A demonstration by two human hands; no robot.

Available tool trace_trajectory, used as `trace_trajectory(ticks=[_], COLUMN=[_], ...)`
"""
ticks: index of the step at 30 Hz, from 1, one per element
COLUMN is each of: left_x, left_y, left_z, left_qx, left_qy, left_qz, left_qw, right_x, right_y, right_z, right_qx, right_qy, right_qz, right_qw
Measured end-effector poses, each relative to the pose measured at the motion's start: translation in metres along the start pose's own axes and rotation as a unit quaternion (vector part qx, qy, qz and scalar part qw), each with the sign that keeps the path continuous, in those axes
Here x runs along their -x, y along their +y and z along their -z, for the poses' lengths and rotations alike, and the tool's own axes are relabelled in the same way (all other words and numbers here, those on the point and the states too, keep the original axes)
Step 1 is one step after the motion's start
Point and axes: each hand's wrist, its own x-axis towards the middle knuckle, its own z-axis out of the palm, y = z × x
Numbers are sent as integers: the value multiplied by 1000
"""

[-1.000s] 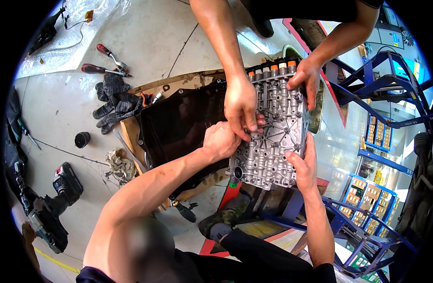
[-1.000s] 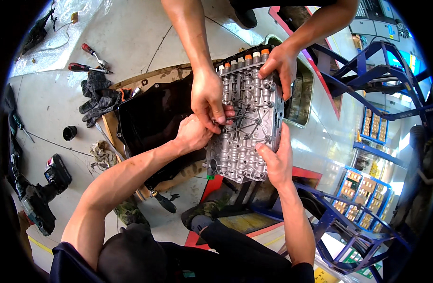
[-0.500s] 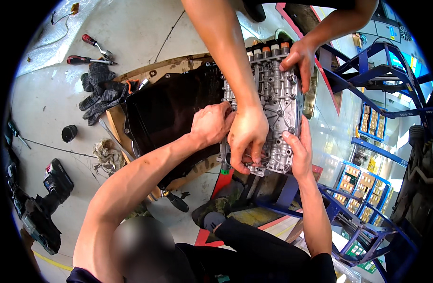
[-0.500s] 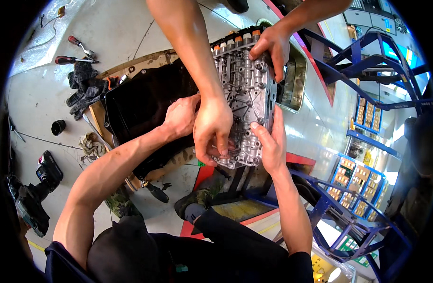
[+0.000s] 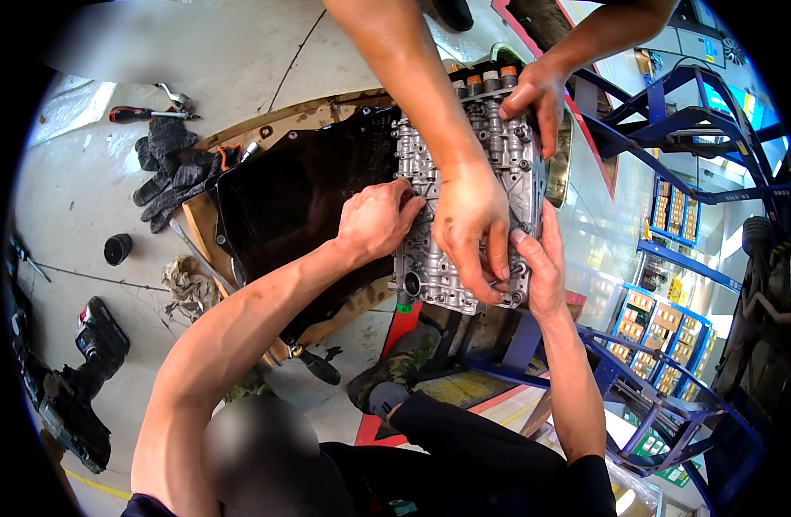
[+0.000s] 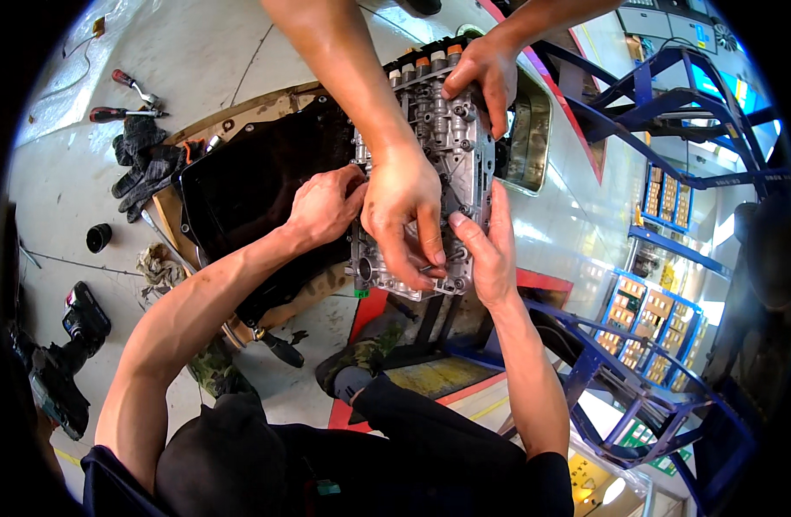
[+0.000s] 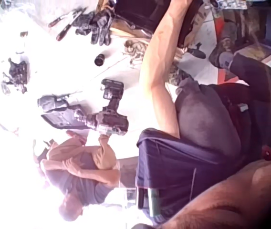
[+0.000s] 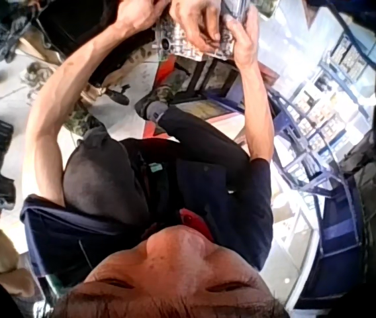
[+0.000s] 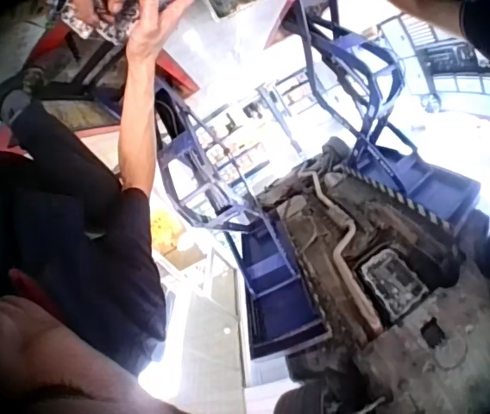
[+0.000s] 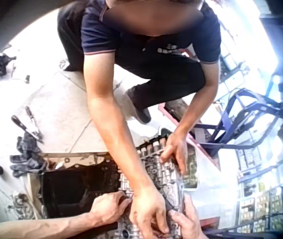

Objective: The person sits on the floor and uses a screwdriver to tighten screws on a metallic engine component held in their hands. A second person assists by holding the part steady and using a tool to help with the fastening process.

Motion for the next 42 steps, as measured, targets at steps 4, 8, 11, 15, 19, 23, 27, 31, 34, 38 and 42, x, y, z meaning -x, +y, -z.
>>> trace_trajectory(ticks=[4, 8, 11, 15, 19, 23, 27, 31, 34, 38, 42], left_x=[-4, -6, -4, -10, -51, -92, -56, -16, -13, -16, -3], left_y=[1, 4, 2, -22, 47, 104, -22, -52, -44, -35, -26], left_z=[-8, -8, -3, -6, 15, 1, 19, 7, 13, 35, 58], left_qx=[8, 1, -19, -55, -238, -264, -355, 133, 66, -7, -52], left_qy=[-15, -23, -5, -39, 6, 46, 81, -143, -142, -139, -145], left_qz=[-7, -10, -23, -91, -717, -938, -799, -80, -13, 34, 100], left_qw=[1000, 1000, 1000, 994, 656, 219, 479, 978, 988, 990, 983], right_x=[-1, 15, 34, 69, 86, 97, 83, 82, 81, 76, 73], right_y=[9, -1, -10, 9, 28, 42, 61, 68, 75, 93, 109], right_z=[19, 34, 41, 38, 25, 11, -7, 1, 4, -10, -14], right_qx=[-29, -59, -109, -168, -155, -268, -273, -239, -240, -313, -374], right_qy=[-15, -35, -99, -26, 25, 92, 98, 103, 107, 112, 126], right_qz=[4, -57, -82, -20, 12, 28, 105, 114, 126, 141, 138], right_qw=[999, 996, 986, 985, 987, 959, 951, 959, 957, 933, 908])
